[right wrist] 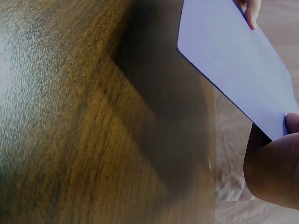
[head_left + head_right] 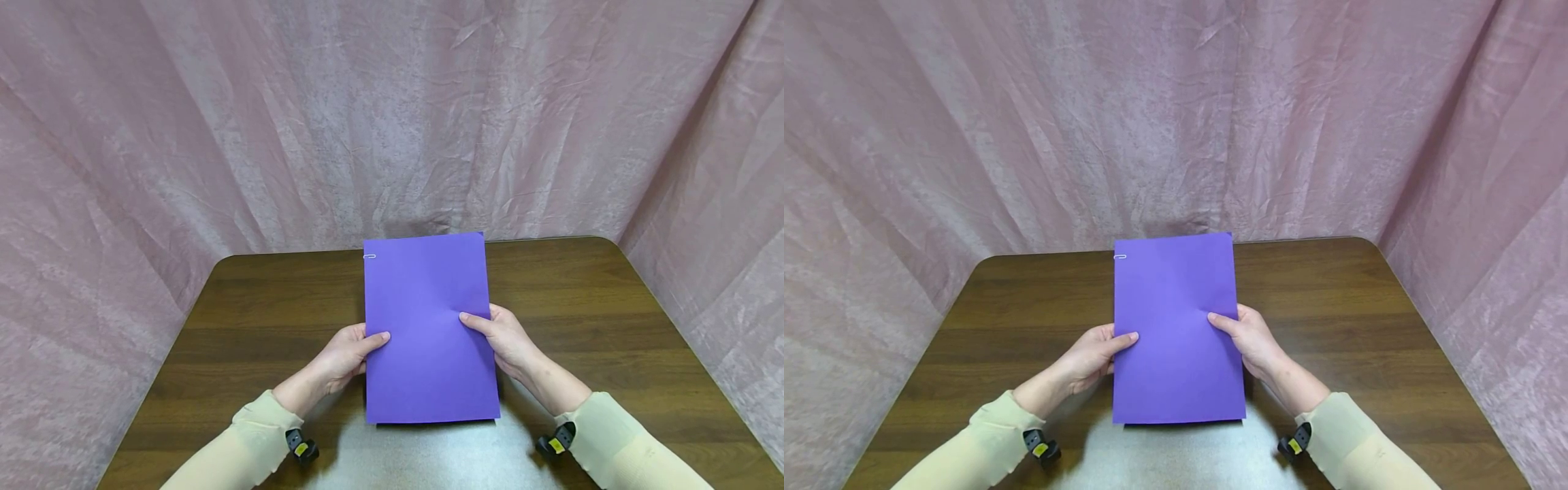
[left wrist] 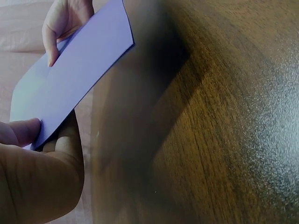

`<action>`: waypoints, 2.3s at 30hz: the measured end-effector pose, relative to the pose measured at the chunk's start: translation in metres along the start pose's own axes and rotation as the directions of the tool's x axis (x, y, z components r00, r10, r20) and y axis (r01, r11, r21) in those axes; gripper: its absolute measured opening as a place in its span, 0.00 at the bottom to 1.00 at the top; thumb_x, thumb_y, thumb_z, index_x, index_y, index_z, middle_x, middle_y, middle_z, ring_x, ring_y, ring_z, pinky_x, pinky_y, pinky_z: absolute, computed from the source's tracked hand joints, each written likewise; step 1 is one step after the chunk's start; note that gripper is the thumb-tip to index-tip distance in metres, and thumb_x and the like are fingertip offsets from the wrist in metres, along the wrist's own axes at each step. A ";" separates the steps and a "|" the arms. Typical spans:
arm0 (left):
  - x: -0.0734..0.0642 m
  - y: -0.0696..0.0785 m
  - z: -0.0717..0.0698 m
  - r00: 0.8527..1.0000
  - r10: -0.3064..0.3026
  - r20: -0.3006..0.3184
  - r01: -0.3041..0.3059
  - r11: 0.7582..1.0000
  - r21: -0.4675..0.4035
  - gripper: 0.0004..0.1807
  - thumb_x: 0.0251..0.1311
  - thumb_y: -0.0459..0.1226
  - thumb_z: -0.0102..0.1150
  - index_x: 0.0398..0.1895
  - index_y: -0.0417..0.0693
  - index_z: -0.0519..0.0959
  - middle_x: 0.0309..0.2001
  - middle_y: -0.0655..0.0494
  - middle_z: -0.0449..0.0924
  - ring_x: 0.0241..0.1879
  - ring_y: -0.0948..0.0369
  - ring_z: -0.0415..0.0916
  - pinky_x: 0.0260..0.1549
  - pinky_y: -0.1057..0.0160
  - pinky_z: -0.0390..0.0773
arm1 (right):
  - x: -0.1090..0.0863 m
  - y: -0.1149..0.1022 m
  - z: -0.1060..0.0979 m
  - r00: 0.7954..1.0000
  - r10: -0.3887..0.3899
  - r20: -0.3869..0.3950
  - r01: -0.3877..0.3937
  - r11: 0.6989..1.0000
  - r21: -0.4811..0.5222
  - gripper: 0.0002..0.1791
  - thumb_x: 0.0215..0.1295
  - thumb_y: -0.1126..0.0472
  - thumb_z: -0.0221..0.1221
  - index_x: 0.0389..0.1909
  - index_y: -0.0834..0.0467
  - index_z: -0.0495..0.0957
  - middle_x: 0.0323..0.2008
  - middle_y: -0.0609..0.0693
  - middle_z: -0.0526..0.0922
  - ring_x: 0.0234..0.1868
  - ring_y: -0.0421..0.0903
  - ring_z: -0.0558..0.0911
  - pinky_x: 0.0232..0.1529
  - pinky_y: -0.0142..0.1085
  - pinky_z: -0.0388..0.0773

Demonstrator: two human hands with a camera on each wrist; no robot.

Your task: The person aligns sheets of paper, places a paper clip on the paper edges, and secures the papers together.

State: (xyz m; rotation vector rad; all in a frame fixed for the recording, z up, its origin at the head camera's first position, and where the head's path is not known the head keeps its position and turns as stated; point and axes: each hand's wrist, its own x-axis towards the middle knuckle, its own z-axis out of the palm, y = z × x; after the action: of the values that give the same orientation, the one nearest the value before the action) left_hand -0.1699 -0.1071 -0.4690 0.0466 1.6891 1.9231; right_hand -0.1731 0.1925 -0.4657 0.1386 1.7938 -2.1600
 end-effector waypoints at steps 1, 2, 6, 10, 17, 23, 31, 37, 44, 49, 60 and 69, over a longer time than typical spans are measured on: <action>0.000 0.000 0.000 1.000 0.002 0.000 -0.002 1.000 0.002 0.16 0.75 0.38 0.56 0.55 0.34 0.73 0.39 0.50 0.88 0.37 0.58 0.87 0.39 0.56 0.86 | 0.000 0.000 0.000 1.000 0.001 0.004 -0.001 1.000 0.001 0.11 0.72 0.60 0.62 0.51 0.60 0.78 0.34 0.50 0.89 0.34 0.46 0.88 0.36 0.41 0.85; 0.000 -0.001 -0.001 1.000 0.002 -0.002 -0.002 1.000 0.003 0.16 0.75 0.38 0.56 0.55 0.34 0.73 0.39 0.50 0.88 0.37 0.58 0.87 0.39 0.56 0.86 | 0.000 -0.001 0.000 1.000 0.000 0.007 0.000 1.000 0.002 0.11 0.72 0.61 0.62 0.51 0.60 0.78 0.34 0.50 0.89 0.34 0.46 0.88 0.36 0.41 0.85; 0.000 -0.001 -0.002 1.000 0.004 -0.013 -0.004 1.000 0.007 0.14 0.75 0.37 0.56 0.54 0.35 0.73 0.37 0.50 0.88 0.36 0.58 0.87 0.37 0.57 0.86 | -0.001 -0.002 0.001 1.000 0.003 0.012 -0.004 1.000 0.015 0.12 0.72 0.61 0.62 0.53 0.60 0.78 0.34 0.51 0.89 0.34 0.47 0.88 0.36 0.41 0.86; 0.000 -0.001 -0.003 1.000 0.007 -0.028 -0.007 1.000 0.007 0.13 0.74 0.37 0.56 0.53 0.36 0.74 0.36 0.51 0.88 0.35 0.58 0.87 0.36 0.58 0.86 | 0.000 -0.002 0.001 1.000 -0.007 0.024 0.006 1.000 0.028 0.15 0.72 0.60 0.62 0.56 0.61 0.76 0.36 0.51 0.89 0.36 0.47 0.89 0.37 0.42 0.86; -0.002 0.002 -0.007 0.998 0.035 -0.054 -0.035 0.999 0.009 0.15 0.75 0.37 0.56 0.55 0.34 0.73 0.37 0.51 0.88 0.35 0.58 0.87 0.35 0.59 0.86 | -0.002 0.001 -0.006 0.997 -0.029 0.073 0.027 0.999 0.024 0.24 0.75 0.59 0.60 0.64 0.69 0.71 0.39 0.51 0.89 0.39 0.46 0.88 0.41 0.41 0.86; -0.002 0.003 -0.010 0.998 0.040 -0.055 -0.040 0.999 0.008 0.16 0.75 0.37 0.56 0.56 0.33 0.73 0.36 0.51 0.88 0.35 0.59 0.87 0.35 0.60 0.86 | -0.007 0.003 -0.011 0.998 -0.002 0.068 0.006 0.999 -0.052 0.26 0.73 0.61 0.60 0.65 0.72 0.69 0.40 0.51 0.88 0.40 0.45 0.88 0.44 0.41 0.85; -0.002 0.003 -0.011 0.998 0.034 -0.054 -0.034 0.999 0.003 0.16 0.75 0.37 0.56 0.56 0.33 0.72 0.37 0.50 0.88 0.35 0.58 0.87 0.36 0.58 0.87 | -0.010 0.004 -0.012 0.998 -0.017 0.067 0.023 0.995 -0.095 0.16 0.71 0.63 0.62 0.52 0.70 0.77 0.36 0.50 0.89 0.36 0.45 0.88 0.41 0.40 0.86; -0.002 0.003 -0.013 0.998 0.024 -0.060 -0.024 1.000 -0.001 0.16 0.74 0.37 0.57 0.56 0.34 0.72 0.38 0.50 0.88 0.36 0.58 0.87 0.36 0.57 0.87 | -0.010 0.004 -0.010 0.998 -0.012 0.057 0.019 0.993 -0.118 0.13 0.71 0.63 0.63 0.48 0.68 0.78 0.34 0.50 0.89 0.34 0.44 0.88 0.39 0.39 0.86; 0.000 0.003 -0.017 0.996 0.001 -0.089 -0.001 1.000 -0.001 0.15 0.72 0.37 0.60 0.54 0.35 0.75 0.38 0.49 0.89 0.36 0.57 0.88 0.37 0.56 0.87 | -0.008 0.004 -0.009 0.999 -0.016 0.047 0.023 0.988 -0.151 0.15 0.70 0.62 0.64 0.49 0.70 0.78 0.33 0.50 0.89 0.33 0.44 0.88 0.37 0.38 0.85; 0.003 0.004 -0.021 0.994 -0.010 -0.110 0.011 1.000 0.007 0.14 0.71 0.36 0.62 0.51 0.35 0.76 0.36 0.49 0.89 0.34 0.57 0.88 0.36 0.56 0.87 | -0.006 0.004 -0.008 0.999 -0.003 0.035 0.008 0.986 -0.168 0.14 0.70 0.62 0.64 0.48 0.69 0.79 0.33 0.50 0.89 0.33 0.43 0.87 0.36 0.37 0.85; 0.004 0.005 -0.026 0.997 -0.015 -0.077 0.015 1.000 -0.001 0.15 0.72 0.35 0.57 0.54 0.34 0.76 0.37 0.49 0.89 0.35 0.57 0.88 0.37 0.58 0.87 | 0.000 0.006 -0.009 1.000 0.019 0.022 -0.015 0.987 -0.158 0.09 0.69 0.62 0.65 0.43 0.65 0.82 0.30 0.49 0.88 0.31 0.43 0.87 0.35 0.38 0.84; 0.008 0.004 -0.033 0.996 -0.042 -0.082 0.044 0.999 0.027 0.14 0.71 0.36 0.61 0.52 0.34 0.77 0.38 0.47 0.89 0.38 0.56 0.88 0.40 0.56 0.87 | 0.004 0.008 -0.010 0.999 0.020 0.031 -0.016 0.989 -0.146 0.09 0.69 0.62 0.64 0.42 0.64 0.81 0.31 0.49 0.88 0.32 0.43 0.87 0.35 0.38 0.85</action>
State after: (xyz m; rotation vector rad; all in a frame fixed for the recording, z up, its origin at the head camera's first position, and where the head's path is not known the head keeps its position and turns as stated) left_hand -0.1912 -0.1335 -0.4751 -0.0572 1.7569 1.8920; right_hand -0.1759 0.2001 -0.4769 0.0848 1.9162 -1.9991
